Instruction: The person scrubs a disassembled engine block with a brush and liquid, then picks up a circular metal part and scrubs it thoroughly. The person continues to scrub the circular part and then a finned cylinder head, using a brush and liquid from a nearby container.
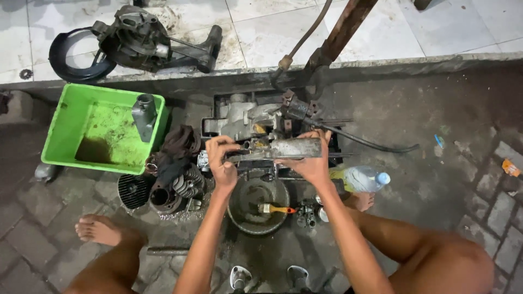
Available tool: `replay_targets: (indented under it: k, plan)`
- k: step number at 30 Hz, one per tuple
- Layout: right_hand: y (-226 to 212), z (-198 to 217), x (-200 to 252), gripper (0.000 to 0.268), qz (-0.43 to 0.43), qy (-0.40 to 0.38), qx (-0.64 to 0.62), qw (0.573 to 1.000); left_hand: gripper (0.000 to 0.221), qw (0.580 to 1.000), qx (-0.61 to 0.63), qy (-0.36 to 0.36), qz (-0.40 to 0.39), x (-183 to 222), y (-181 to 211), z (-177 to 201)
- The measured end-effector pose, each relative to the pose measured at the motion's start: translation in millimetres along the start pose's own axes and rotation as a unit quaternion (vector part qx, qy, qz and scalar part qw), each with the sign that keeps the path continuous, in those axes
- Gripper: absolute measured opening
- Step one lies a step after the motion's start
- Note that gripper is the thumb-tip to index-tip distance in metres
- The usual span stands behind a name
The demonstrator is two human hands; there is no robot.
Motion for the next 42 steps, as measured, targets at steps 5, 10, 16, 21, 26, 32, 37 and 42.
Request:
replay_targets:
  k: [5, 10, 16, 21, 26, 32, 37, 42]
  plan:
    - [-65, 24, 1, 0.086, 0.004, -0.021, 0.046, 0.999, 0.065, 0.995, 0.030, -0.002, 0.099, 10, 22, 2]
    - [-78, 17, 22, 0.094, 0.013, 0.030, 0.053, 0.998, 0.061, 0.986, 0.002, -0.018, 0.164, 26, 19, 8]
    - [-53, 6, 59, 0.082, 0.122, 0.146, 0.162, 0.968, 0.050, 0.984, -0.040, -0.043, 0.167, 31, 45, 21]
    - [32, -9, 118, 0.041, 0.207, 0.223, 0.277, 0.912, 0.032, 0.981, -0.111, 0.048, 0.152, 65, 22, 28]
    - [58, -76, 190, 0.036, 0.193, -0.070, 0.207, 0.956, 0.023, 0.970, -0.163, 0.064, 0.167, 134, -16, 32]
    - [60, -85, 250, 0.030, 0.207, -0.367, 0.343, 0.840, 0.030, 0.934, -0.272, -0.088, 0.214, 203, -56, 70]
    - [32, -63, 230, 0.041, 0.078, -0.452, 0.552, 0.696, 0.029, 0.875, -0.318, -0.282, 0.231, 248, -88, 121]
    - [54, -72, 230, 0.057, 0.035, -0.508, 0.524, 0.682, 0.059, 0.672, -0.354, -0.423, 0.495, 279, -113, 159]
Point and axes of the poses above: each hand's wrist, its own x-axis away from the middle knuckle, its own z-axis out of the back of the hand, y = z × x, the point moved 1 cm from there along -x, towards the middle knuckle, and after that the axes turned 1 degree about z, right-handed, at the moved point
